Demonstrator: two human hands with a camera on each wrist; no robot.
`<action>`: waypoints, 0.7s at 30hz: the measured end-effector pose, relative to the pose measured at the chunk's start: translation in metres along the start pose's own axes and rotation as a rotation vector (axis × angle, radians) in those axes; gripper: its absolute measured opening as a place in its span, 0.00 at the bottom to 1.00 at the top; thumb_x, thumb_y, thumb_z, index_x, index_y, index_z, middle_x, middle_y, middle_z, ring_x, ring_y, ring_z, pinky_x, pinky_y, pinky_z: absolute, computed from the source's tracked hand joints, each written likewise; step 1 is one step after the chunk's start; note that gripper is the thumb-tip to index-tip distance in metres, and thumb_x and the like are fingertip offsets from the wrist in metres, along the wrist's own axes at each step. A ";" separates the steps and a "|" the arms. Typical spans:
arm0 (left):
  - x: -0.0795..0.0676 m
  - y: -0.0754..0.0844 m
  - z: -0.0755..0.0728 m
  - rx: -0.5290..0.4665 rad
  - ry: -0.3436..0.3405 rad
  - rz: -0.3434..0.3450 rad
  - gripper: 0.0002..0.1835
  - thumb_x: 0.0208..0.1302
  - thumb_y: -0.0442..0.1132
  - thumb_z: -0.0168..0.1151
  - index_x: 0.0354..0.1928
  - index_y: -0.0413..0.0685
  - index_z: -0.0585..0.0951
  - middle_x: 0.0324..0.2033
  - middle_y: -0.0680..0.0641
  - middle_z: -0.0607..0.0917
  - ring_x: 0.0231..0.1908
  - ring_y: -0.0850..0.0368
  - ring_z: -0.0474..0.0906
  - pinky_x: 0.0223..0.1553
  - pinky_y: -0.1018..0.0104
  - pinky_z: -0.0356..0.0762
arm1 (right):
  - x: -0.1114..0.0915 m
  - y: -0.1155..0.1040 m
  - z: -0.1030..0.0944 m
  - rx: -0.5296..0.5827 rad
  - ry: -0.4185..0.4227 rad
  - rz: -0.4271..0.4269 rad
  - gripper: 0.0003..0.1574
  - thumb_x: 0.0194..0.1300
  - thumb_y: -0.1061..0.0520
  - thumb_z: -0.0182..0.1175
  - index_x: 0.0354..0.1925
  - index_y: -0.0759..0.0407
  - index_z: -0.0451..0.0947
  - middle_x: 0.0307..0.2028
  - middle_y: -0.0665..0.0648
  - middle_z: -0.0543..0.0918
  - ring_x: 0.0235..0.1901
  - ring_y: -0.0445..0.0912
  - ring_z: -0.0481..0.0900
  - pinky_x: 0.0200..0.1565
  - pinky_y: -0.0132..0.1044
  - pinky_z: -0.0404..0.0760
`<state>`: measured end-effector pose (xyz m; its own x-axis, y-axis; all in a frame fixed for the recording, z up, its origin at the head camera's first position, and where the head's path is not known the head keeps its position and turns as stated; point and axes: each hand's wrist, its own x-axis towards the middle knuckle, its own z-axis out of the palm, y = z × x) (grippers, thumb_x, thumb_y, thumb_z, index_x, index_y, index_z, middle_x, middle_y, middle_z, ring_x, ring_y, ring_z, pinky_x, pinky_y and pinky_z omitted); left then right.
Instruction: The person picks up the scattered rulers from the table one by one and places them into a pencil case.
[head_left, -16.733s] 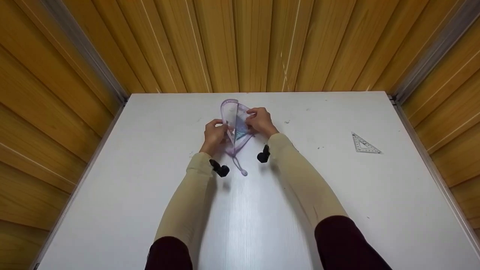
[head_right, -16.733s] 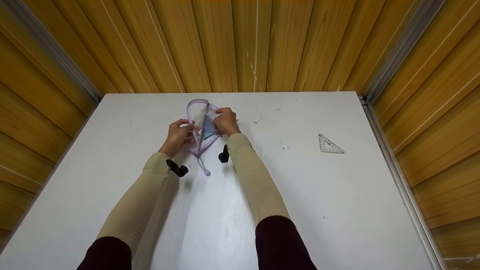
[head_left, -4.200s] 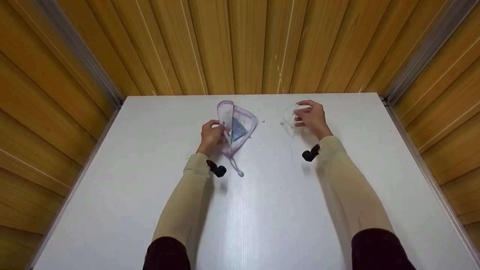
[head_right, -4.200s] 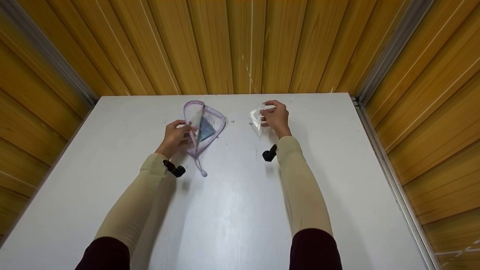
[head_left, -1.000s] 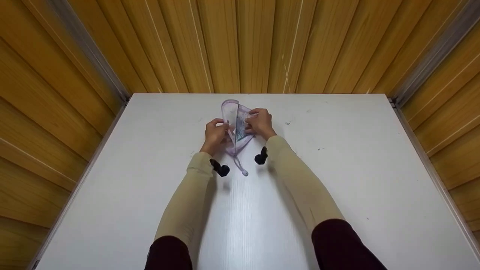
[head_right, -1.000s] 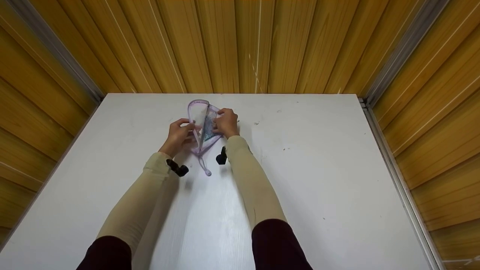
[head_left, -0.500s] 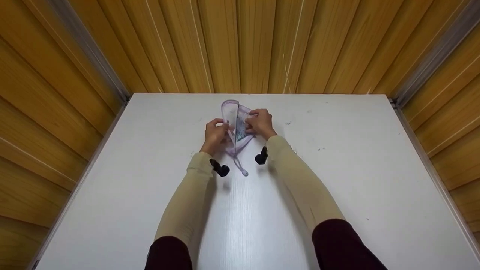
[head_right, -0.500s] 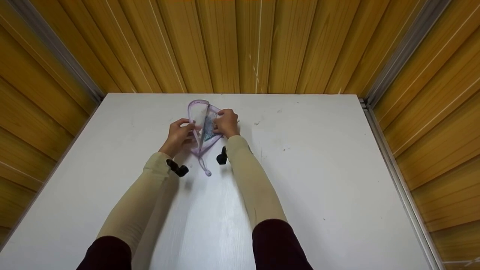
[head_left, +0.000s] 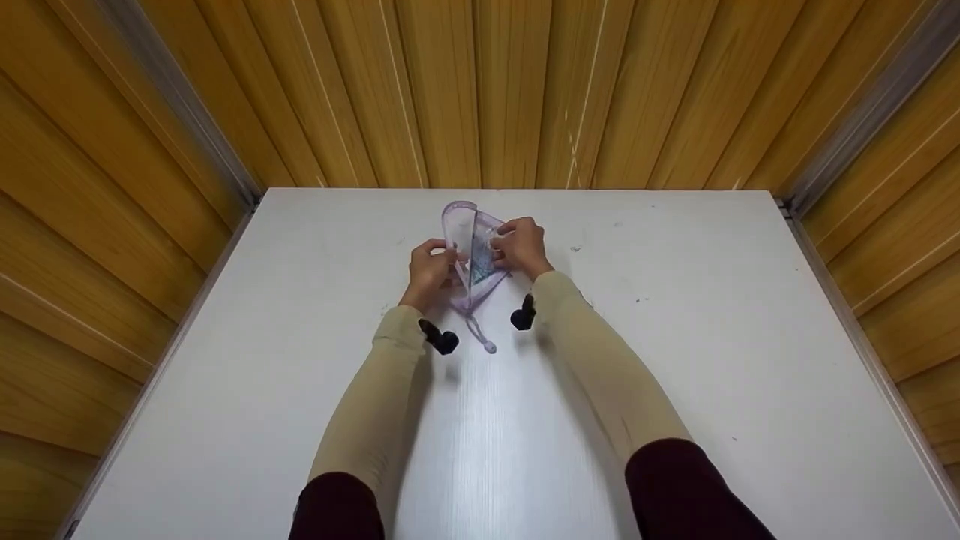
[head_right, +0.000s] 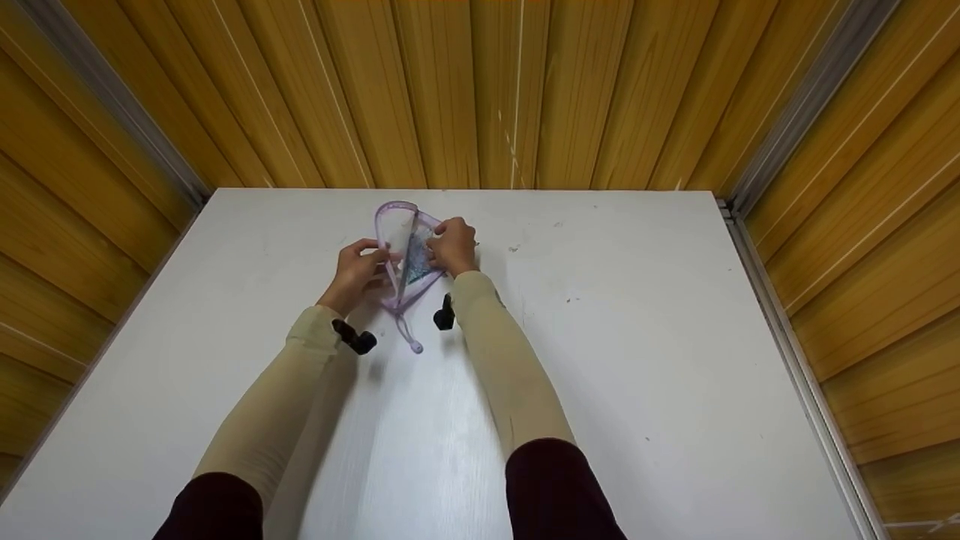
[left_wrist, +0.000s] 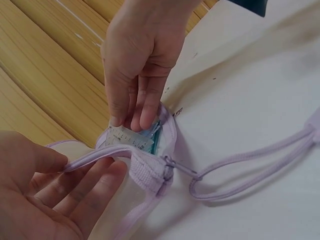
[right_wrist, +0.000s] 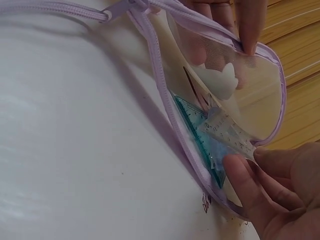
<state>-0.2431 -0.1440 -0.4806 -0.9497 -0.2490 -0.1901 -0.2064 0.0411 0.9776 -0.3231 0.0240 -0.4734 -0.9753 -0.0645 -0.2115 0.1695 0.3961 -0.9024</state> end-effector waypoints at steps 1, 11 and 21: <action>0.000 0.000 0.000 0.004 0.000 0.000 0.17 0.71 0.34 0.55 0.58 0.34 0.79 0.44 0.38 0.90 0.26 0.59 0.85 0.29 0.64 0.82 | 0.000 0.000 0.000 -0.003 0.000 0.001 0.17 0.67 0.64 0.67 0.53 0.65 0.82 0.37 0.61 0.88 0.28 0.48 0.88 0.32 0.39 0.87; 0.001 -0.001 0.001 0.018 0.016 -0.029 0.15 0.71 0.35 0.56 0.56 0.39 0.80 0.41 0.41 0.90 0.29 0.56 0.85 0.30 0.64 0.81 | -0.001 -0.002 -0.002 -0.056 -0.004 -0.011 0.15 0.69 0.62 0.66 0.53 0.65 0.82 0.38 0.60 0.88 0.30 0.49 0.89 0.31 0.37 0.86; 0.002 0.000 0.002 0.012 0.019 -0.026 0.16 0.68 0.34 0.58 0.56 0.37 0.80 0.39 0.41 0.90 0.28 0.57 0.84 0.29 0.65 0.81 | -0.001 0.000 -0.009 -0.019 -0.012 -0.081 0.18 0.69 0.62 0.65 0.55 0.66 0.82 0.40 0.60 0.89 0.31 0.50 0.90 0.32 0.38 0.86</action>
<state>-0.2455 -0.1425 -0.4814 -0.9393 -0.2681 -0.2140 -0.2344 0.0461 0.9710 -0.3234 0.0320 -0.4702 -0.9838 -0.1084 -0.1428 0.0872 0.4067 -0.9094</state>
